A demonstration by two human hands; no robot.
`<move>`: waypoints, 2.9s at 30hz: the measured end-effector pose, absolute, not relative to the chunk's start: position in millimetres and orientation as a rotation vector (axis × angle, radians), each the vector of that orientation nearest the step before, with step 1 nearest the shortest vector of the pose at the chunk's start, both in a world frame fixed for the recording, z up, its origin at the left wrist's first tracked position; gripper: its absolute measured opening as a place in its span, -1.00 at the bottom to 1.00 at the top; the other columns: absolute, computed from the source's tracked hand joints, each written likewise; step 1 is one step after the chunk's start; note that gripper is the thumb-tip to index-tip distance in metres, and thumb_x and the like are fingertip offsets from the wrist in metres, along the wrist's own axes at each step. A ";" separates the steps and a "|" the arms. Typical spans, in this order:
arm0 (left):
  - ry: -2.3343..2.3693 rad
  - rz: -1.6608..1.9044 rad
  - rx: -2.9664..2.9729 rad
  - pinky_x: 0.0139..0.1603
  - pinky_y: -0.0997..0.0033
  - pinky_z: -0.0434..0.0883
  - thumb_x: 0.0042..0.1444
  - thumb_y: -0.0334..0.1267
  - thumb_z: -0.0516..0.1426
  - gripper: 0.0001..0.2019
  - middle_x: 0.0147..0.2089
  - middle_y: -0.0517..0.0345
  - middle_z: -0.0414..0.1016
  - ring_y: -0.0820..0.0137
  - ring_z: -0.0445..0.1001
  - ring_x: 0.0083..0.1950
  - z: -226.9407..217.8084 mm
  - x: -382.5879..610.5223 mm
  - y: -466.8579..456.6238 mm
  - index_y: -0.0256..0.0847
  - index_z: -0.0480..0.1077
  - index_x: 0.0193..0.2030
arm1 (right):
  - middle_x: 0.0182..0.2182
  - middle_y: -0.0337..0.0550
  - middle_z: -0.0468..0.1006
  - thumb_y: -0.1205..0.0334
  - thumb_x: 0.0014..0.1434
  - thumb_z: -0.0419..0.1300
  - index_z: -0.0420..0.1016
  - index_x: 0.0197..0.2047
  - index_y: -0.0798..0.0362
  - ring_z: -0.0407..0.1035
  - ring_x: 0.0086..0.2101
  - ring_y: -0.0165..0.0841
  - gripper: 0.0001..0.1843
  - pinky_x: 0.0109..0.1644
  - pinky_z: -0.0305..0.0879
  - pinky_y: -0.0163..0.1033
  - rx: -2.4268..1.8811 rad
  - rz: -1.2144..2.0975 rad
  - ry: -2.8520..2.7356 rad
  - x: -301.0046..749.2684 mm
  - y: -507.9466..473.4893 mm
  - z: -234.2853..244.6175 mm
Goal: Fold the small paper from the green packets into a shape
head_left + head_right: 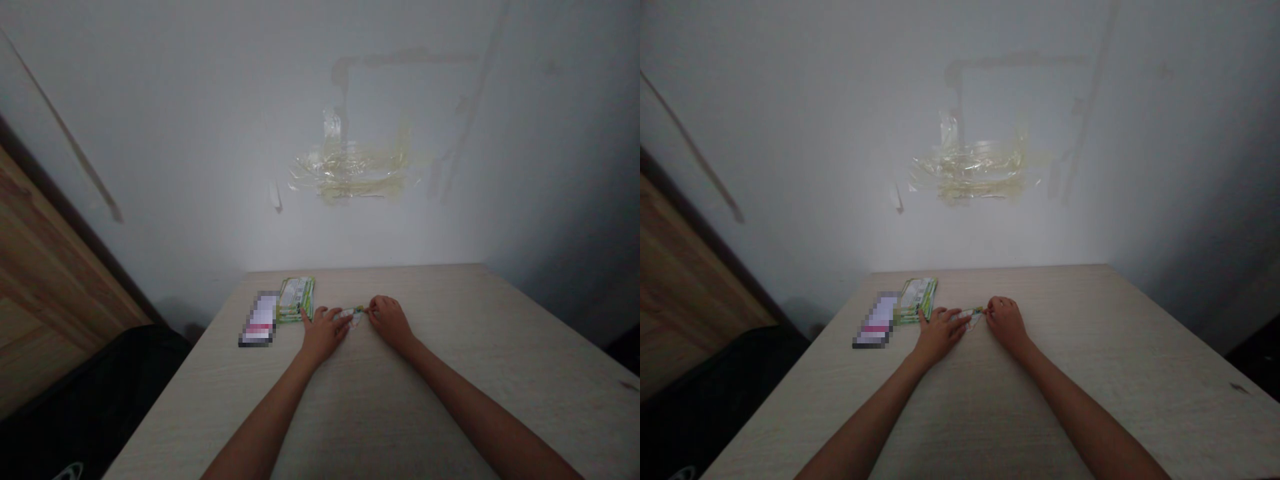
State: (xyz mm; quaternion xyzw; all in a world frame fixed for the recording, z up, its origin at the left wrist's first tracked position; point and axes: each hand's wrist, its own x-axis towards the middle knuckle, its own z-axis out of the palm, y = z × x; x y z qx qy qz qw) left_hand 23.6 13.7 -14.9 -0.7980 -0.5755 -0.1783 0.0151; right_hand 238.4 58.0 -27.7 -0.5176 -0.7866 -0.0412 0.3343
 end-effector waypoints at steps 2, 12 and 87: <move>-1.790 -0.570 -2.479 0.19 -0.63 -0.31 0.24 0.02 0.01 -0.69 0.22 0.31 0.37 0.06 0.18 0.25 -14.8 24.1 13.1 0.46 0.33 0.11 | -0.30 -0.12 0.50 0.34 0.18 0.11 0.35 -0.26 0.05 0.36 -0.21 -0.26 -0.96 -0.02 0.21 -0.19 -1.320 -0.062 -2.052 239.7 56.4 -26.9; -1.777 -0.581 -2.473 0.22 -0.58 -0.33 0.25 0.02 0.00 -0.69 0.20 0.26 0.39 0.09 0.18 0.24 -10.1 26.6 9.1 0.39 0.36 0.10 | -0.28 -0.09 0.48 0.35 0.20 0.11 0.36 -0.23 0.05 0.34 -0.17 -0.23 -0.94 0.01 0.24 -0.12 -1.178 0.019 -2.112 239.0 53.3 -27.4; -1.526 -0.758 -2.669 0.32 -0.35 -0.40 0.10 -0.10 0.21 -0.87 -0.09 0.23 0.59 0.19 0.35 0.14 -13.5 8.0 24.2 0.09 0.56 -0.22 | -0.08 -0.08 0.56 0.36 0.25 0.10 0.52 -0.05 0.03 0.38 -0.03 -0.28 -0.75 0.13 0.25 -0.09 -0.903 0.132 -2.354 231.9 38.2 -23.7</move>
